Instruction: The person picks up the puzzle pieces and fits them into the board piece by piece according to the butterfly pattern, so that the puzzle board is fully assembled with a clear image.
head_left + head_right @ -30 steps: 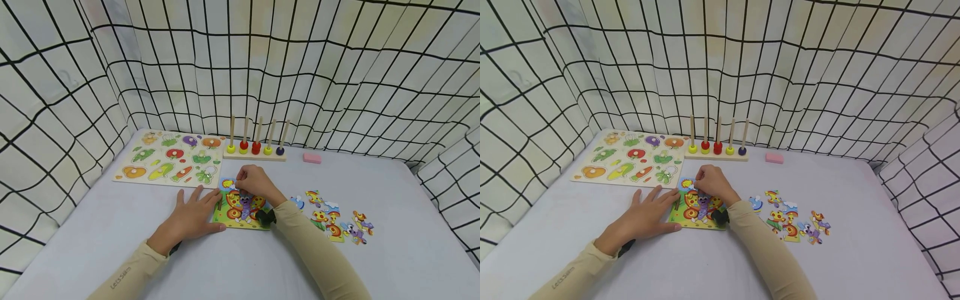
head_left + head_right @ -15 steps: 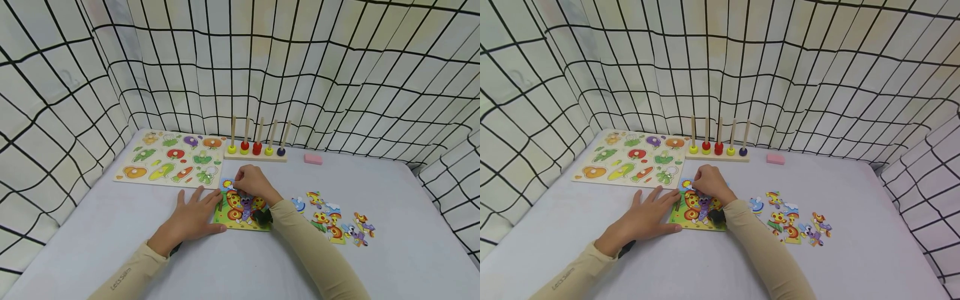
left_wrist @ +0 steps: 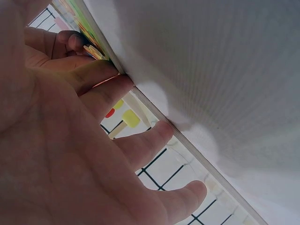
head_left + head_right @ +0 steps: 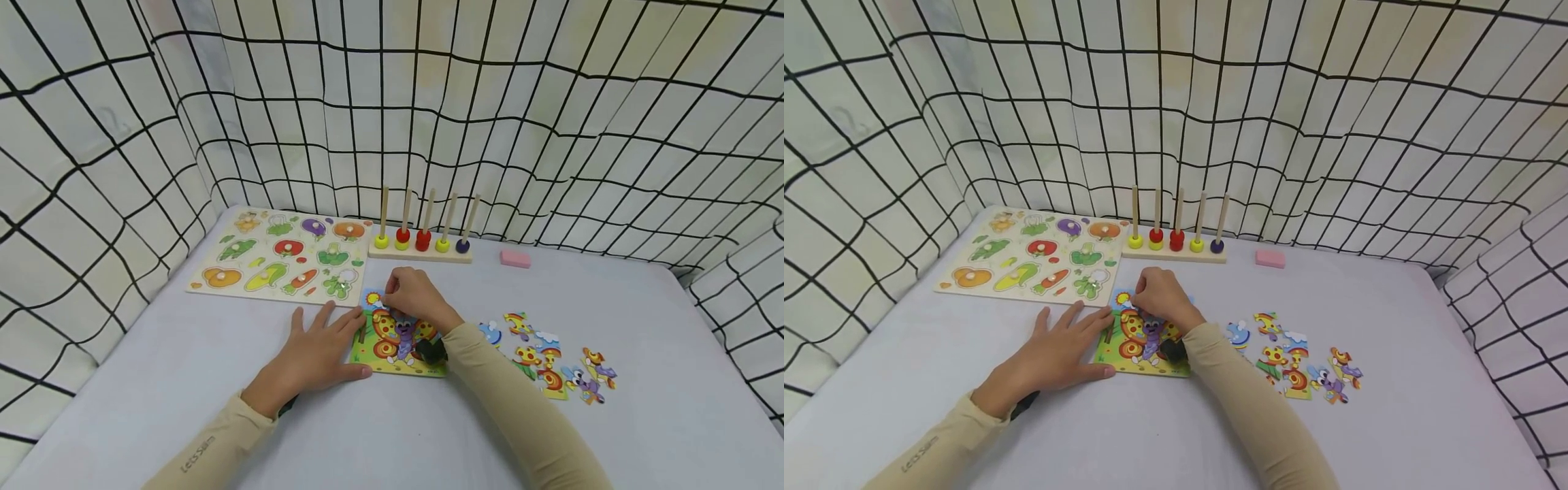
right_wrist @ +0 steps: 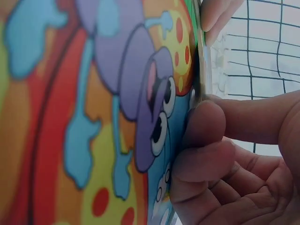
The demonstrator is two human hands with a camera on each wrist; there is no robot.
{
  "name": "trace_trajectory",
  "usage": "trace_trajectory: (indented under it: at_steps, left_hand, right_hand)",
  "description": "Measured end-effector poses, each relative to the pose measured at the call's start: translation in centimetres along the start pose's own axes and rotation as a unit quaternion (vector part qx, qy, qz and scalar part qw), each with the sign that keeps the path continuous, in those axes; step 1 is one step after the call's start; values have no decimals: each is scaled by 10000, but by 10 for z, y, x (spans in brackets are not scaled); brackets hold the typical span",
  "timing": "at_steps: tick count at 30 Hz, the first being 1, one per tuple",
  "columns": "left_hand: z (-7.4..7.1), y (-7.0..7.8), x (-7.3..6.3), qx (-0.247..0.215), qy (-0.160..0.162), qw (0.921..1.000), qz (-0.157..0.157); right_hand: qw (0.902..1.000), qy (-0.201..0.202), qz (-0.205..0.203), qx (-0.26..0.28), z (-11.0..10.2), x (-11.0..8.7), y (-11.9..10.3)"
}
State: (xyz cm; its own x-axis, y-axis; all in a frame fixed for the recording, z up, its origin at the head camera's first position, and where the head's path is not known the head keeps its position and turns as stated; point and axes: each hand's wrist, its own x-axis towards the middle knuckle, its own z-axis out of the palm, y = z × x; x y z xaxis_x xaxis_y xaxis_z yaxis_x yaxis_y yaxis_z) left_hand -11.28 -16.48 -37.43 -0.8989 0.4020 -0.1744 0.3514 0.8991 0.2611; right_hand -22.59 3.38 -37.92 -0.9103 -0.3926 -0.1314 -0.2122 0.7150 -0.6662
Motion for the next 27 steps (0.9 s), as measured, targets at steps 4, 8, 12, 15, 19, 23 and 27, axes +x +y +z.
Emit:
trace_trajectory:
  at_steps: [4, 8, 12, 15, 19, 23, 27]
  left_hand:
    - [1, 2, 1, 8, -7, 10000, 20]
    - [2, 3, 3, 0, -17, 10000, 36]
    - [1, 4, 3, 13, -24, 10000, 27]
    - [0, 4, 4, 50, -35, 10000, 3]
    - [-2, 2, 5, 66, -26, 10000, -11]
    - [-2, 1, 4, 21, -8, 10000, 0]
    - [0, 0, 4, -5, -19, 10000, 3]
  right_hand:
    - [9998, 35, -57, -200, -1, -1, 1]
    - [9998, -49, 107, 181, -6, -8, 3]
    - [9973, -68, 146, 720, -14, -18, 12]
    - [9965, -57, -36, 829, -24, -28, 22]
    - [9952, -32, -282, 941, -42, -42, 31]
    - [9935, 55, -480, 1029, -61, -57, 37]
    - [9942, 119, -555, 916, -73, -69, 45]
